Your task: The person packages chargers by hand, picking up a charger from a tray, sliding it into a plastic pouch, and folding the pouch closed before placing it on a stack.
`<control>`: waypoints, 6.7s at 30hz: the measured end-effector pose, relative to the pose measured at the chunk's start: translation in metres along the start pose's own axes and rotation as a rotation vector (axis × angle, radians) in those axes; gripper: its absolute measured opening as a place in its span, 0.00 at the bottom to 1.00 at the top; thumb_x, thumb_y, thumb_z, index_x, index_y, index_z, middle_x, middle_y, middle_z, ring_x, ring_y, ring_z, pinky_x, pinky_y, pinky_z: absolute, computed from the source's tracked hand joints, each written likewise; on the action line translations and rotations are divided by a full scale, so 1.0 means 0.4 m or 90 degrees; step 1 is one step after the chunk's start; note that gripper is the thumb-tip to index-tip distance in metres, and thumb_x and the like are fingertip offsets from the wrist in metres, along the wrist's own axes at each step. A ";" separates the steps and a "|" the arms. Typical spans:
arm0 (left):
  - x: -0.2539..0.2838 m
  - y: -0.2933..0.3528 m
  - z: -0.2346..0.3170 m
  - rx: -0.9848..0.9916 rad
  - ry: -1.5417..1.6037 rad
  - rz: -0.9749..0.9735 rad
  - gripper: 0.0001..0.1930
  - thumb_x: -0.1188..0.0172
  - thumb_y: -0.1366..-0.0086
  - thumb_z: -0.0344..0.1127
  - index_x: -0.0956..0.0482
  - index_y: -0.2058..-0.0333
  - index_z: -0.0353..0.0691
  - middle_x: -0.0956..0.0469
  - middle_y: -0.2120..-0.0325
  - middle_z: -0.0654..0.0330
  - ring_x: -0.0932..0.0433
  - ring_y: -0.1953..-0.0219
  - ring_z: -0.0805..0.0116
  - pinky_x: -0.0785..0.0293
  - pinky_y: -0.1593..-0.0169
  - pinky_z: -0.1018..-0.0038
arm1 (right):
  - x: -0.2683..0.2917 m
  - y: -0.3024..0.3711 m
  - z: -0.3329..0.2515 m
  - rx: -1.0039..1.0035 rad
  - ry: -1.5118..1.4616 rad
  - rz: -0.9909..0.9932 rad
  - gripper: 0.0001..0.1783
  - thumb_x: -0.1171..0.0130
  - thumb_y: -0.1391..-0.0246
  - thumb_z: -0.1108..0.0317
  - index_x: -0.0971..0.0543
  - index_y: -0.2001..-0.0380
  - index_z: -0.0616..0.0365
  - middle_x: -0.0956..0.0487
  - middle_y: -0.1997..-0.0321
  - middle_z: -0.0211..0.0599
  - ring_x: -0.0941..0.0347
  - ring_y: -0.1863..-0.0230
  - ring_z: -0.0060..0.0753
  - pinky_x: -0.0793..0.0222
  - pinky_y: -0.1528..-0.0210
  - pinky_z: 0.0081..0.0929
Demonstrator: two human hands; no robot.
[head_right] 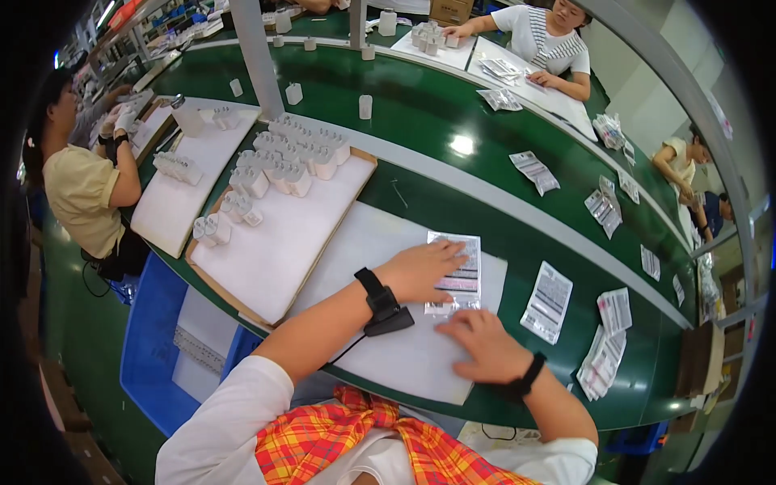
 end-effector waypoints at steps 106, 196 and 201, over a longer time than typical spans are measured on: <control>0.073 0.024 0.125 0.068 -0.035 -0.196 0.09 0.41 0.45 0.24 0.18 0.65 0.41 0.21 0.63 0.59 0.26 0.57 0.54 0.29 0.53 0.68 | 0.000 0.019 -0.026 -0.117 0.024 0.251 0.12 0.43 0.53 0.77 0.17 0.63 0.61 0.19 0.59 0.44 0.25 0.53 0.47 0.30 0.50 0.36; -0.015 -0.005 -0.015 0.250 0.287 -0.216 0.29 0.44 0.39 0.47 0.31 0.42 0.37 0.35 0.37 0.50 0.40 0.34 0.47 0.46 0.32 0.60 | -0.021 -0.093 0.098 0.050 -0.123 0.094 0.24 0.39 0.60 0.64 0.23 0.55 0.58 0.25 0.53 0.50 0.29 0.51 0.51 0.32 0.51 0.41; 0.006 0.015 0.045 -0.002 0.027 -0.108 0.31 0.41 0.41 0.45 0.30 0.42 0.34 0.35 0.39 0.43 0.41 0.34 0.48 0.45 0.33 0.60 | 0.009 0.064 -0.052 -0.001 0.041 0.036 0.33 0.35 0.57 0.59 0.27 0.45 0.52 0.32 0.41 0.52 0.34 0.43 0.57 0.35 0.43 0.41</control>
Point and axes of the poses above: each hand's wrist, its own y-axis away from the middle knuckle, its own x-axis out of the back of the hand, z = x × y, the point moved 7 cm from there along -y, towards the middle knuckle
